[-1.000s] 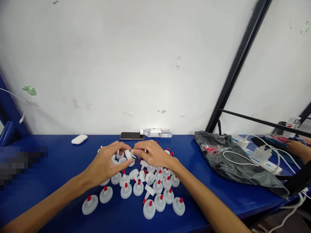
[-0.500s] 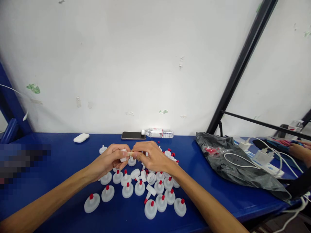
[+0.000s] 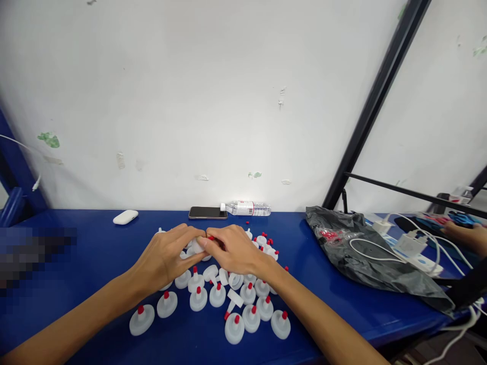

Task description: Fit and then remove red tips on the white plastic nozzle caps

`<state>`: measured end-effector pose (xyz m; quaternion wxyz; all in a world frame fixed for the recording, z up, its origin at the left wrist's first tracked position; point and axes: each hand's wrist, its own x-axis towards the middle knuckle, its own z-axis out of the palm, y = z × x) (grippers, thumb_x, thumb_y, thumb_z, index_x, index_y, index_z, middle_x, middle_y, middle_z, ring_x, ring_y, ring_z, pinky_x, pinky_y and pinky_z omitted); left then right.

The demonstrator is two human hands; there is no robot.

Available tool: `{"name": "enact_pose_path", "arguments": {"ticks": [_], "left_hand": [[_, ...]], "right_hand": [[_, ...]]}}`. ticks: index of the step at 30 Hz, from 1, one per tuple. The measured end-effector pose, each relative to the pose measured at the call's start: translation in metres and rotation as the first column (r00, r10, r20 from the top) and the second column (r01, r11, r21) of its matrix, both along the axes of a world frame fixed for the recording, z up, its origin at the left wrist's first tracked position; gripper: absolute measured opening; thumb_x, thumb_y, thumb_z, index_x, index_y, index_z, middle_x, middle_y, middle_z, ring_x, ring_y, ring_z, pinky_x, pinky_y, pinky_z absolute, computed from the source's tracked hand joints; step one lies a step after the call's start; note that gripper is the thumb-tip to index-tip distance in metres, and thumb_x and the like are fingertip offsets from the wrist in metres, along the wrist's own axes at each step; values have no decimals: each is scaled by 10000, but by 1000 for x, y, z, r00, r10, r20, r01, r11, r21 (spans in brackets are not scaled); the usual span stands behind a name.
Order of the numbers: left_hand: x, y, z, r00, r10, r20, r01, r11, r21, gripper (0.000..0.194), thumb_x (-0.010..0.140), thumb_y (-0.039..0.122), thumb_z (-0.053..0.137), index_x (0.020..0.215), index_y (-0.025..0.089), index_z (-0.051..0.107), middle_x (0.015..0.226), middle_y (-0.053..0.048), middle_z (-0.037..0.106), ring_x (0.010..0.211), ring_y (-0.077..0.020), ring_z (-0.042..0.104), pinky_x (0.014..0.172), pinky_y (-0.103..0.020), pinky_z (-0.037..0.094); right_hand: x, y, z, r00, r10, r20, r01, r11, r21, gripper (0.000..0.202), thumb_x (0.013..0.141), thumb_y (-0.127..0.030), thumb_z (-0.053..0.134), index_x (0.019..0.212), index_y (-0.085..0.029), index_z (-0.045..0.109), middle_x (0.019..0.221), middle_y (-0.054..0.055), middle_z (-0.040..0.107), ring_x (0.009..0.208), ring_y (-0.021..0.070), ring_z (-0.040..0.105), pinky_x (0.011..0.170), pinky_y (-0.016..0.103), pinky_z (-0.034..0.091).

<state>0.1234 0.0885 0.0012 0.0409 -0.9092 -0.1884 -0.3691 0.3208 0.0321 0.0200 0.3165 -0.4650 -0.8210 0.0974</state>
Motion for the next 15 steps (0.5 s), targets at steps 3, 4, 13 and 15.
{"name": "enact_pose_path", "arguments": {"ticks": [3, 4, 13, 15], "left_hand": [[2, -7, 8, 999, 3, 34, 2, 992, -130, 218, 901, 397, 606, 938, 195, 680, 743, -10, 683, 679, -168, 578, 575, -277, 406], [3, -10, 12, 999, 4, 50, 6, 979, -206, 211, 879, 400, 623, 917, 203, 689, 699, 1, 654, 652, -162, 556, 576, -279, 394], [-6, -9, 31, 930, -234, 282, 358, 414, -837, 297, 867, 329, 531, 612, 187, 587, 519, 10, 580, 497, -117, 486, 523, -254, 346], [-9, -2, 30, 943, -158, 291, 331, 481, -812, 290, 889, 359, 541, 666, 190, 617, 609, 0, 625, 550, -120, 500, 528, -247, 344]], "right_hand": [[-4, -3, 3, 999, 26, -48, -25, 999, 30, 405, 1053, -349, 376, 684, -194, 318, 627, -46, 355, 563, 105, 316, 580, 283, 257], [-5, -5, 4, 996, 44, -78, -41, 998, 40, 409, 1055, -347, 368, 680, -193, 317, 637, -42, 355, 573, 109, 318, 585, 285, 258], [17, -6, 22, 909, 59, -413, -49, 998, 35, 456, 1059, -411, 331, 698, -183, 491, 698, 1, 504, 688, 145, 514, 708, 290, 392], [28, -1, 24, 931, 4, -366, 18, 998, 58, 462, 1061, -412, 329, 692, -183, 486, 698, 6, 516, 705, 152, 537, 724, 296, 402]]}}
